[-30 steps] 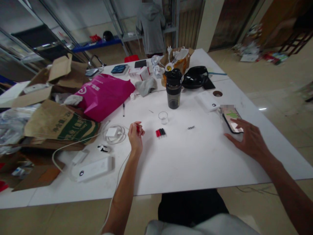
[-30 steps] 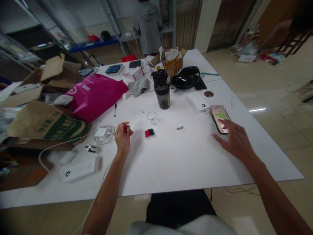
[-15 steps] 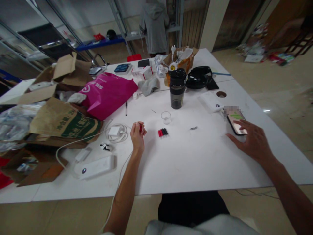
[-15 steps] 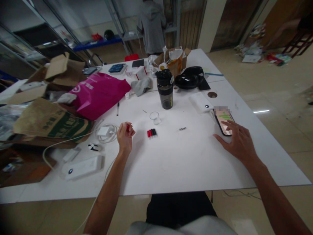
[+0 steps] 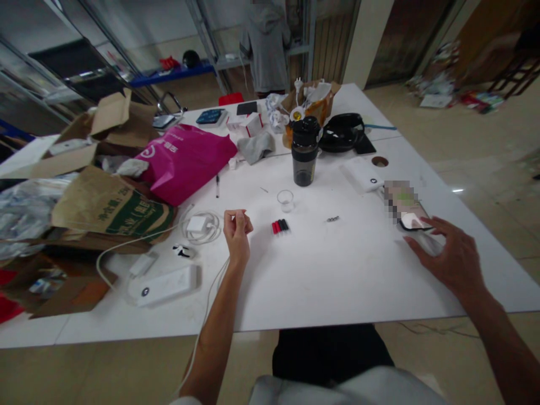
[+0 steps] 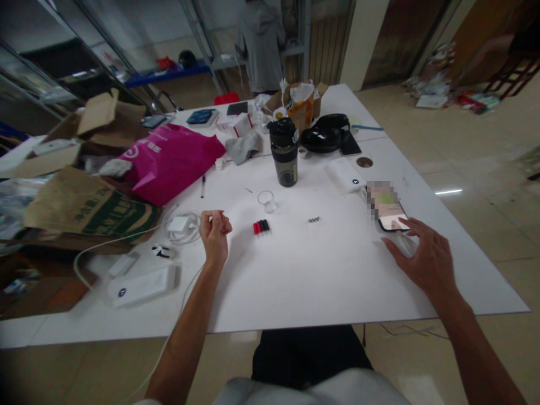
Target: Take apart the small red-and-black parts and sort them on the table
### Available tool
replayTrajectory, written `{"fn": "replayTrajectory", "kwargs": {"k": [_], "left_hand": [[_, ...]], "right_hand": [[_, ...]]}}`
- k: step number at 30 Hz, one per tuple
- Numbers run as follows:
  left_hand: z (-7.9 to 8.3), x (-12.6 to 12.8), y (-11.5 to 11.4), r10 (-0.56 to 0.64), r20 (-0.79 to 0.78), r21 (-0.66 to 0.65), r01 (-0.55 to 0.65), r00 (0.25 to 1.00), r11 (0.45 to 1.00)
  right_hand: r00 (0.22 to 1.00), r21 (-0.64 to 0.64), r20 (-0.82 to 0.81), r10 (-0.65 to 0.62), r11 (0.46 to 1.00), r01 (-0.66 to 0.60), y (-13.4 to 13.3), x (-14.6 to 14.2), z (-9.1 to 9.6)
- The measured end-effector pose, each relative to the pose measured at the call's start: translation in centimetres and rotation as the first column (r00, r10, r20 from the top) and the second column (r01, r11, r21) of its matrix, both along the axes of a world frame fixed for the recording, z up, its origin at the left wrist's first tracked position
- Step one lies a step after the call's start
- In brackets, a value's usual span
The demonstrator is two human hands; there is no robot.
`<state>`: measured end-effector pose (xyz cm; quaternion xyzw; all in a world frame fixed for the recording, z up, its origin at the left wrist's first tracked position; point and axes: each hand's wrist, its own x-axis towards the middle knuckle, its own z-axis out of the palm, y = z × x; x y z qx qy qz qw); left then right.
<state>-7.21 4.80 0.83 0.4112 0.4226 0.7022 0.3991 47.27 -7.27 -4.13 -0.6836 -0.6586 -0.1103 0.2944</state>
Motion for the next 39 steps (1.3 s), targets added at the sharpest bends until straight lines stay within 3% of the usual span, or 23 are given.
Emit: {"fn": "replayTrajectory", "kwargs": {"k": [12, 25, 39], "left_hand": [[0.5, 0.4, -0.5, 0.002, 0.062, -0.004, -0.002, 0.998, 1.0], [0.4, 1.2, -0.5, -0.261, 0.09, -0.084, 0.269, 0.961, 0.96], [0.0, 1.9, -1.2, -0.284, -0.018, -0.101, 0.281, 0.959, 0.954]], "right_hand": [[0.996, 0.098, 0.088, -0.001, 0.995, -0.007, -0.2, 0.1, 0.2], [0.991, 0.125, 0.135, -0.016, 0.992, -0.001, 0.0, 0.8, -0.7], [0.994, 0.134, 0.111, -0.002, 0.991, -0.013, 0.1, 0.6, -0.5]]}}
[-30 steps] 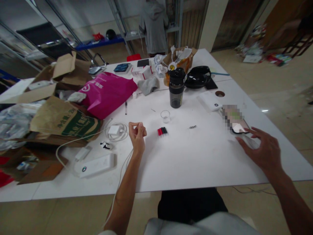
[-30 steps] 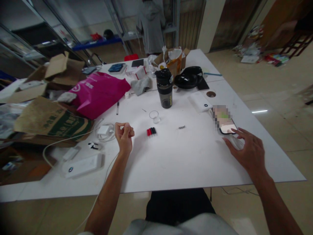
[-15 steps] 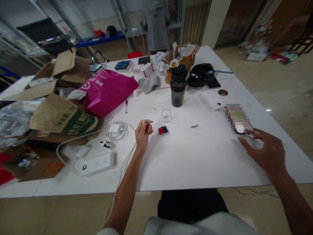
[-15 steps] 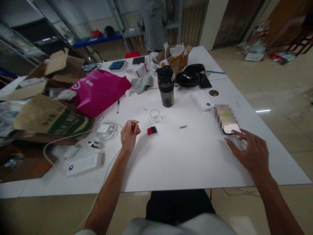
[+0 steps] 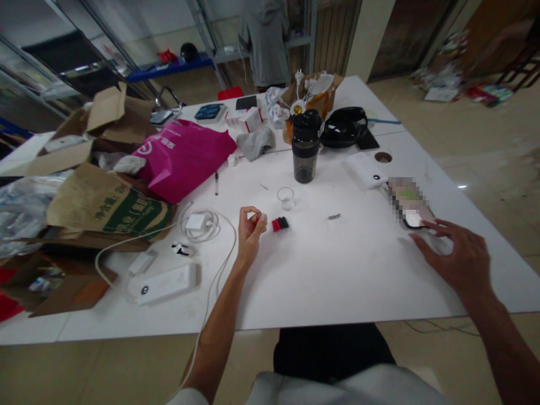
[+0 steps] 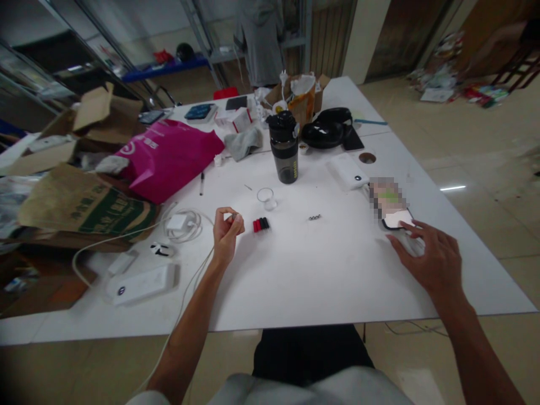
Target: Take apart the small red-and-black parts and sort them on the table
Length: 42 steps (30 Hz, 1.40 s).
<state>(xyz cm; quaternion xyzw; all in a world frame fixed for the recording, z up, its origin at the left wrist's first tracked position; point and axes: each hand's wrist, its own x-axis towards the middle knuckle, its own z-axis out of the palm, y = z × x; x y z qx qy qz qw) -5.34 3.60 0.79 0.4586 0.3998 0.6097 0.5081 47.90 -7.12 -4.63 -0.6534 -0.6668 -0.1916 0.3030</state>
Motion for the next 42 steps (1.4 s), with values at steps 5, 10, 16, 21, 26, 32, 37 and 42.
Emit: {"fn": "replayTrajectory", "kwargs": {"k": [5, 10, 16, 21, 26, 32, 37, 42], "left_hand": [[0.2, 0.2, 0.1, -0.039, -0.005, -0.014, 0.039, 0.999, 0.999], [0.3, 0.1, 0.1, -0.075, -0.09, 0.004, 0.076, 0.993, 0.997], [0.8, 1.8, -1.2, -0.061, -0.254, 0.016, 0.067, 0.965, 0.998], [1.6, 5.7, -2.8, -0.096, -0.311, 0.009, 0.103, 0.946, 0.995], [2.6, 9.7, -3.6, -0.163, -0.291, -0.01, 0.167, 0.943, 0.986], [3.7, 12.2, -3.5, -0.17, -0.319, 0.007, 0.181, 0.932, 0.983], [4.4, 13.5, -2.1, -0.133, -0.391, 0.075, 0.176, 0.911, 0.982], [4.0, 15.4, 0.6, -0.116, -0.496, 0.11, 0.195, 0.861, 0.975]], "right_hand": [[1.0, -0.017, -0.006, -0.016, 1.0, 0.016, 0.1, -0.1, 0.2], [0.998, 0.039, 0.05, 0.025, 0.999, -0.026, 0.2, 0.2, -0.1], [0.998, 0.035, 0.06, 0.019, 0.999, -0.021, 0.2, 0.1, 0.0], [0.999, 0.032, 0.043, 0.025, 0.999, -0.026, 0.2, 0.0, 0.0], [1.0, -0.004, 0.009, 0.015, 1.0, -0.015, 0.2, 0.1, -0.2], [1.0, -0.007, -0.018, 0.013, 1.0, -0.013, 0.1, -0.4, 0.2], [0.999, -0.009, -0.042, 0.032, 0.999, -0.032, 0.1, -0.5, 0.3], [0.999, -0.006, -0.031, 0.039, 0.999, -0.039, 0.1, -0.3, 0.1]]}}
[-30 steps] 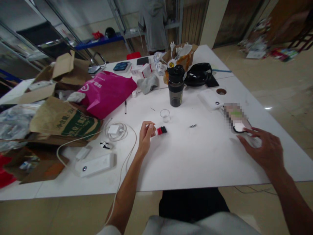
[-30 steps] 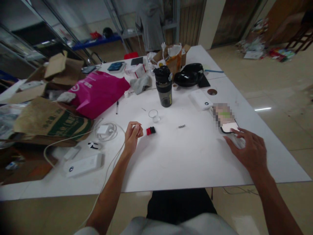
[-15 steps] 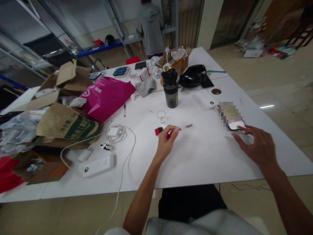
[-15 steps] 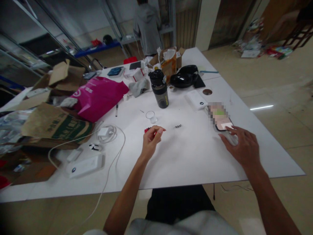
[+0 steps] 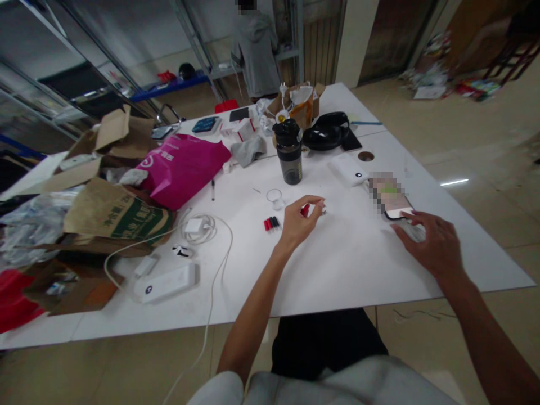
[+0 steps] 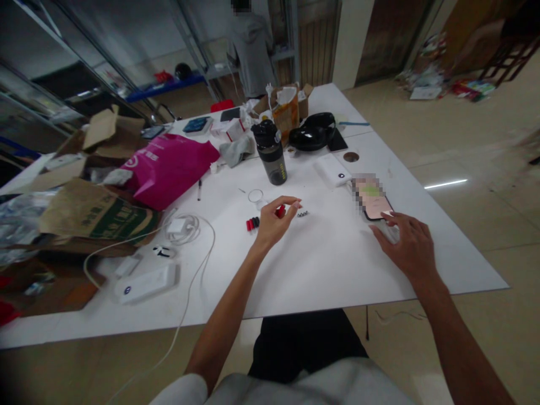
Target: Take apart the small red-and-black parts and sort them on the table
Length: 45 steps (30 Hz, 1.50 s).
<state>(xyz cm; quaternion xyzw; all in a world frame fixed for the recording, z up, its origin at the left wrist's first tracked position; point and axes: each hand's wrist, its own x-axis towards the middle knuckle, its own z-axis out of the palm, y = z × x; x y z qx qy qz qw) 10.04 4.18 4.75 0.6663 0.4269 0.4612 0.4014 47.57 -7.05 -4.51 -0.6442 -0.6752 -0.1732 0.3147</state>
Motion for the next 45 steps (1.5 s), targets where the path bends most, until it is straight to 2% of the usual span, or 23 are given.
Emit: {"fn": "replayTrajectory", "kwargs": {"k": [5, 9, 13, 17, 21, 28, 36, 41, 45], "left_hand": [[-0.8, 2.0, 2.7, -0.062, -0.119, 0.006, 0.063, 0.991, 0.998], [-1.6, 3.4, 4.1, -0.144, -0.284, 0.027, 0.158, 0.948, 0.987], [-2.7, 4.6, 4.6, -0.18, -0.427, 0.022, 0.209, 0.886, 0.978], [-3.4, 5.1, 4.3, -0.184, -0.528, -0.019, 0.205, 0.829, 0.979], [-3.3, 5.0, 4.2, -0.197, -0.609, -0.05, 0.211, 0.768, 0.976], [-2.8, 4.9, 4.4, -0.191, -0.676, -0.038, 0.226, 0.712, 0.973], [-2.3, 5.0, 4.7, -0.196, -0.751, -0.025, 0.268, 0.631, 0.963], [-2.2, 5.1, 4.8, -0.209, -0.795, -0.039, 0.296, 0.569, 0.954], [-2.1, 5.0, 4.8, -0.201, -0.809, -0.037, 0.293, 0.552, 0.955]], "right_hand": [[1.0, 0.016, 0.022, 0.006, 1.0, -0.006, 0.1, 0.0, 0.0], [1.0, 0.02, 0.027, 0.005, 1.0, -0.006, 0.1, -0.1, 0.2], [0.999, -0.01, -0.032, -0.028, 1.0, 0.028, 0.1, -0.1, 0.4], [0.992, -0.118, -0.096, -0.082, 0.991, 0.07, 0.6, 0.2, 0.5], [0.994, -0.201, -0.098, -0.056, 0.979, 0.036, 1.4, 0.5, 0.6], [0.994, -0.227, -0.103, -0.033, 0.974, 0.009, 2.1, 0.4, 0.6], [0.997, -0.18, -0.081, -0.006, 0.984, -0.009, 2.3, 0.5, 0.1], [0.997, -0.195, -0.083, -0.008, 0.981, -0.009, 2.5, 0.3, 0.2], [0.997, -0.203, -0.073, 0.038, 0.978, -0.052, 3.4, 0.0, 0.6]]}}
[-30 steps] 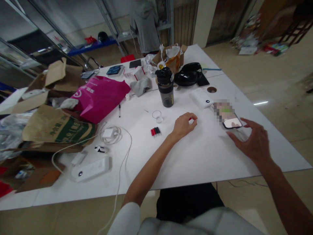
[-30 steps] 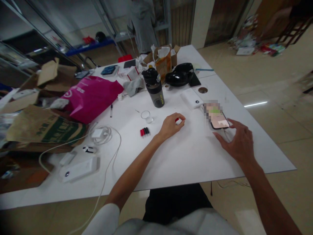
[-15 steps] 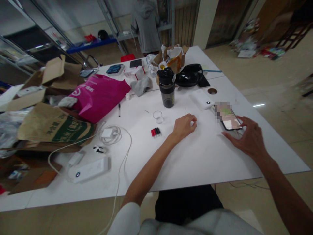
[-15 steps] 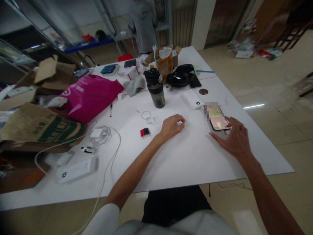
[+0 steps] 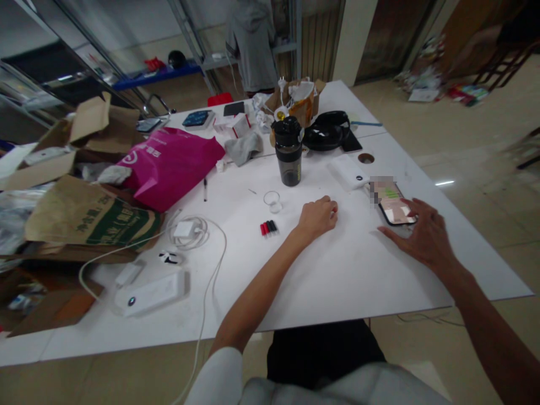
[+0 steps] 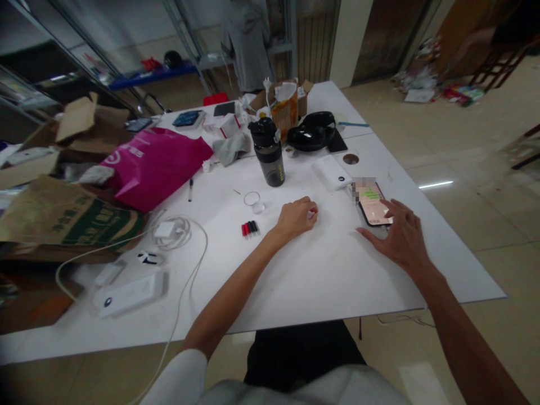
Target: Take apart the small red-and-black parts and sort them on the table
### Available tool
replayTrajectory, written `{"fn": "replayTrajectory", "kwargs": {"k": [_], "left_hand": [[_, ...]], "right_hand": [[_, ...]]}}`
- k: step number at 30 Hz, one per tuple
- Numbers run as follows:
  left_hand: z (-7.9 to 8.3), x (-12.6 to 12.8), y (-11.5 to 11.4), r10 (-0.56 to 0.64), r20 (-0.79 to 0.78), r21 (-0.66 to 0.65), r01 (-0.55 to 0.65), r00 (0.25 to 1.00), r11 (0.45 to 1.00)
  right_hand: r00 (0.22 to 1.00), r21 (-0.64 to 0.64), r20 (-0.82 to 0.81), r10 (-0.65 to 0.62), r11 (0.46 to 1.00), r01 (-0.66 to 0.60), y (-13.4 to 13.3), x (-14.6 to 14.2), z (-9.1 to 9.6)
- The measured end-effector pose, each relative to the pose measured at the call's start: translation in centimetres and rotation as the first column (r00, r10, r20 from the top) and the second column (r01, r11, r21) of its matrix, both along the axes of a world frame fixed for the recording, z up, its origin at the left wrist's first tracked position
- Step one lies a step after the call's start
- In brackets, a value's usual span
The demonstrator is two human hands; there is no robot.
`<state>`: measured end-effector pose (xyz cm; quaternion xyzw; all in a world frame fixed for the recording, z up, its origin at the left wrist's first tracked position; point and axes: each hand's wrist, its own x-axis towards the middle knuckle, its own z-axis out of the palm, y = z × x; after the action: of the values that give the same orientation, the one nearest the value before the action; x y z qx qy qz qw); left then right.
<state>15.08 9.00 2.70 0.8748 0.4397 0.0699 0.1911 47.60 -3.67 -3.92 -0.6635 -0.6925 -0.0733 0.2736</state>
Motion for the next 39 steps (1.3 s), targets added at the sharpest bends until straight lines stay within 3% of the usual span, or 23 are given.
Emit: {"fn": "replayTrajectory", "kwargs": {"k": [15, 30, 35, 39], "left_hand": [[0.7, -0.6, 0.1, -0.02, -0.05, 0.003, 0.021, 0.999, 1.0], [0.9, -0.9, 0.3, -0.005, -0.004, 0.011, 0.005, 1.0, 1.0], [2.0, -1.9, -0.2, 0.026, 0.138, 0.035, -0.031, 0.99, 0.999], [3.1, -4.4, -1.6, 0.031, 0.412, 0.099, -0.079, 0.911, 0.992]], "right_hand": [[1.0, -0.012, 0.01, 0.023, 1.0, -0.023, 1.6, -0.5, -0.1], [1.0, 0.006, 0.011, -0.013, 1.0, 0.013, 0.7, 0.1, 0.2], [0.999, -0.007, -0.003, -0.053, 0.999, 0.053, -1.1, 0.3, 0.3], [0.997, 0.005, -0.028, -0.076, 0.997, 0.076, -1.8, 0.3, -0.2]]}}
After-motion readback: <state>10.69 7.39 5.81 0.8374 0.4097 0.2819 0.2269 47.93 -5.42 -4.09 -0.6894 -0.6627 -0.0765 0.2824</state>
